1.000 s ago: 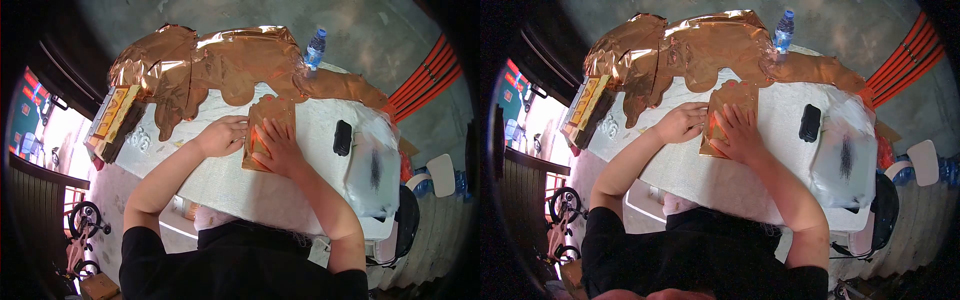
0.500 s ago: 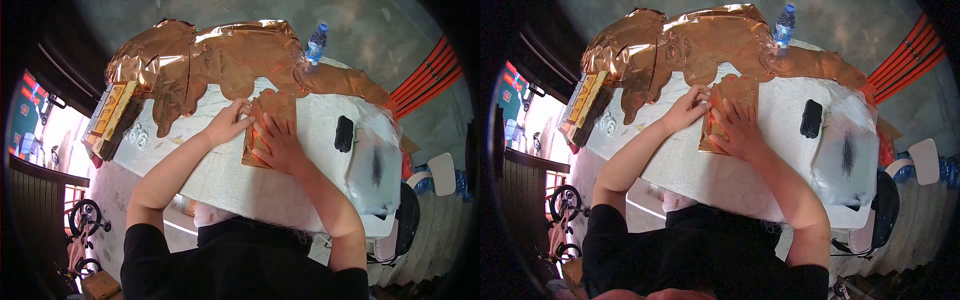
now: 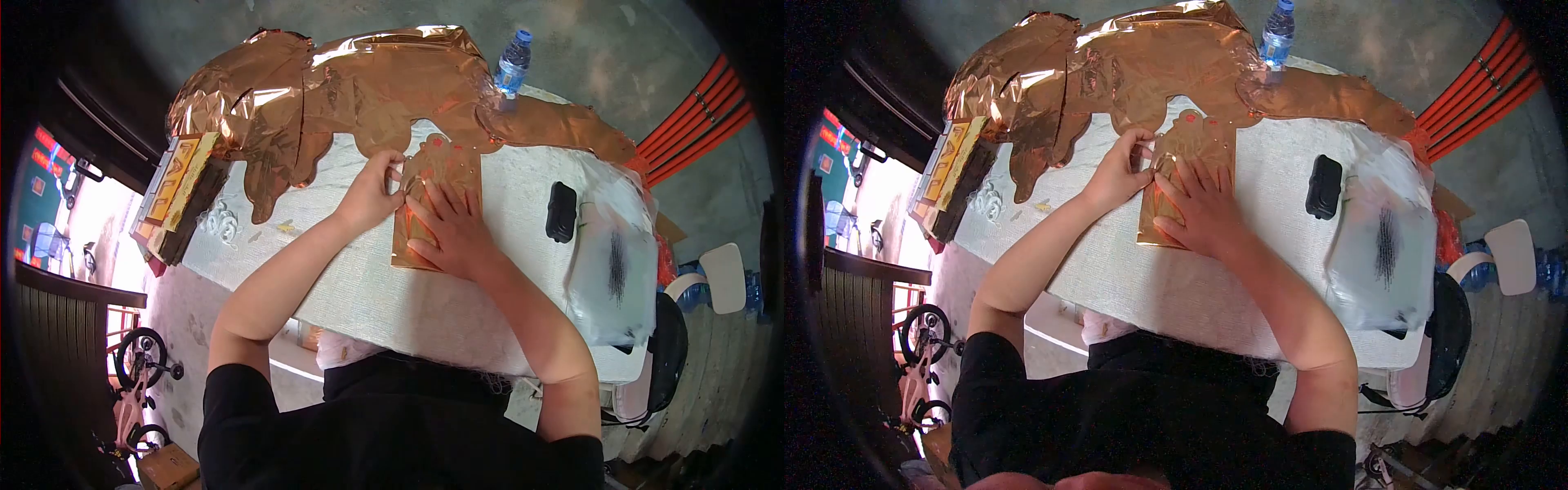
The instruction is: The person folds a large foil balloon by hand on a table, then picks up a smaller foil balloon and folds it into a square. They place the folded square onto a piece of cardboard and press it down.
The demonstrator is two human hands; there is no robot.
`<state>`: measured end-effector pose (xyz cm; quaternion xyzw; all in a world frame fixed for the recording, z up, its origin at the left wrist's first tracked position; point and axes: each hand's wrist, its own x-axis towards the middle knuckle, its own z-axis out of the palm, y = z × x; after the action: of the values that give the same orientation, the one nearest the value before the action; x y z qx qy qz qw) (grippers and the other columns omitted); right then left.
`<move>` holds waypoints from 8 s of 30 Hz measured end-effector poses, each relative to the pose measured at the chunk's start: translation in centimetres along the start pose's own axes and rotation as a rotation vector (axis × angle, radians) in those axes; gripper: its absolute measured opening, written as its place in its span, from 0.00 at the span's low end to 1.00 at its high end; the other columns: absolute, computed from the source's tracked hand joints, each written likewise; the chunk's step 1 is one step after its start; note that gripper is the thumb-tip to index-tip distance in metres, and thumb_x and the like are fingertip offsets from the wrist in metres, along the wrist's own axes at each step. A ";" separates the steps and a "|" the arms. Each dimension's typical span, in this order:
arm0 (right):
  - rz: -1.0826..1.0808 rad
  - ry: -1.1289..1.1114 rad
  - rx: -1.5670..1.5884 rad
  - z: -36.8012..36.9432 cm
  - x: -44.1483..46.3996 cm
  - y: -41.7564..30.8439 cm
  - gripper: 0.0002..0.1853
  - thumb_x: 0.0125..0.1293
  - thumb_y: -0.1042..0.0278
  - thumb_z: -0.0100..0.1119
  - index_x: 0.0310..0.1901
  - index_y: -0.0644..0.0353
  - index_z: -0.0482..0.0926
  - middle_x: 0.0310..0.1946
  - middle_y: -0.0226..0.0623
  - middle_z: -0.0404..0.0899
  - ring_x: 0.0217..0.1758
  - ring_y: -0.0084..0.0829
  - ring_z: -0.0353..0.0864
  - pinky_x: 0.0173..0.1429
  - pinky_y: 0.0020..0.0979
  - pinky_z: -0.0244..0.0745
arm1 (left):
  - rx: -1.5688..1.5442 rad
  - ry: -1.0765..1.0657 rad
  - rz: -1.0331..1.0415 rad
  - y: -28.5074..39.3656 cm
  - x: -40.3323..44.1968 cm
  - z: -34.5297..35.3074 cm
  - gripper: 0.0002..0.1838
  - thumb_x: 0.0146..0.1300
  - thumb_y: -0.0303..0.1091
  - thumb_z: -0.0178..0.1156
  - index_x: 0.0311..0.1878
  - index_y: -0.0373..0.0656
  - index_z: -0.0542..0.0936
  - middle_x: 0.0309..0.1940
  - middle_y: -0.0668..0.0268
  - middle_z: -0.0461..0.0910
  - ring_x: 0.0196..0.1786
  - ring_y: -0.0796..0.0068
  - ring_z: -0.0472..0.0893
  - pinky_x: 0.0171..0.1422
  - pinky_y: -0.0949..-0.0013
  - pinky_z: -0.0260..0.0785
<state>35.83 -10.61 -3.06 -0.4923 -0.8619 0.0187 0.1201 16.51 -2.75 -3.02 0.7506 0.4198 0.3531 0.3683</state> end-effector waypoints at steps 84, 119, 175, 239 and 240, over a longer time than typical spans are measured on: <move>0.263 -0.022 0.825 -1.3 -4.0 4.2 0.11 0.54 0.78 0.65 0.39 0.67 0.75 0.32 0.30 0.74 0.37 0.21 0.73 0.44 0.26 0.71 | -0.051 -0.175 -0.188 3.2 -6.4 -1.6 0.18 0.58 0.26 0.68 0.22 0.43 0.66 0.18 0.77 0.68 0.24 0.89 0.65 0.26 0.78 0.58; -0.573 0.208 -0.142 -3.9 -6.1 2.8 0.06 0.47 0.67 0.57 0.27 0.53 0.71 0.32 0.29 0.71 0.35 0.31 0.74 0.32 0.30 0.74 | 0.641 -0.264 0.906 6.3 -8.6 -1.9 0.16 0.48 0.26 0.62 0.43 0.40 0.79 0.42 0.60 0.78 0.49 0.62 0.78 0.51 0.65 0.74; 0.019 0.036 0.200 -3.2 -8.8 -4.6 0.27 0.68 0.64 0.49 0.65 0.69 0.62 0.69 0.54 0.58 0.74 0.52 0.53 0.76 0.49 0.46 | 0.377 -0.275 0.461 9.8 -13.5 1.8 0.21 0.46 0.41 0.71 0.44 0.44 0.82 0.36 0.63 0.72 0.45 0.58 0.72 0.50 0.59 0.64; 0.015 0.089 0.160 -2.3 -9.2 -4.4 0.39 0.63 0.50 0.56 0.68 0.69 0.58 0.70 0.55 0.56 0.75 0.52 0.51 0.77 0.48 0.43 | 0.824 -0.235 0.710 7.9 -13.4 -0.7 0.18 0.52 0.29 0.57 0.47 0.39 0.81 0.50 0.60 0.81 0.57 0.63 0.78 0.62 0.61 0.70; 0.010 0.092 0.156 -2.3 -9.2 -4.3 0.39 0.63 0.50 0.56 0.68 0.69 0.58 0.70 0.55 0.56 0.75 0.52 0.51 0.77 0.48 0.43 | 0.827 -0.229 0.712 7.7 -13.3 -0.7 0.18 0.52 0.29 0.57 0.47 0.39 0.81 0.50 0.60 0.81 0.57 0.63 0.78 0.62 0.61 0.70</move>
<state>37.17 -20.89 -1.92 -0.4863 -0.8488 0.0637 0.1974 13.49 -17.36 0.91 0.9617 0.2011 0.1779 -0.0557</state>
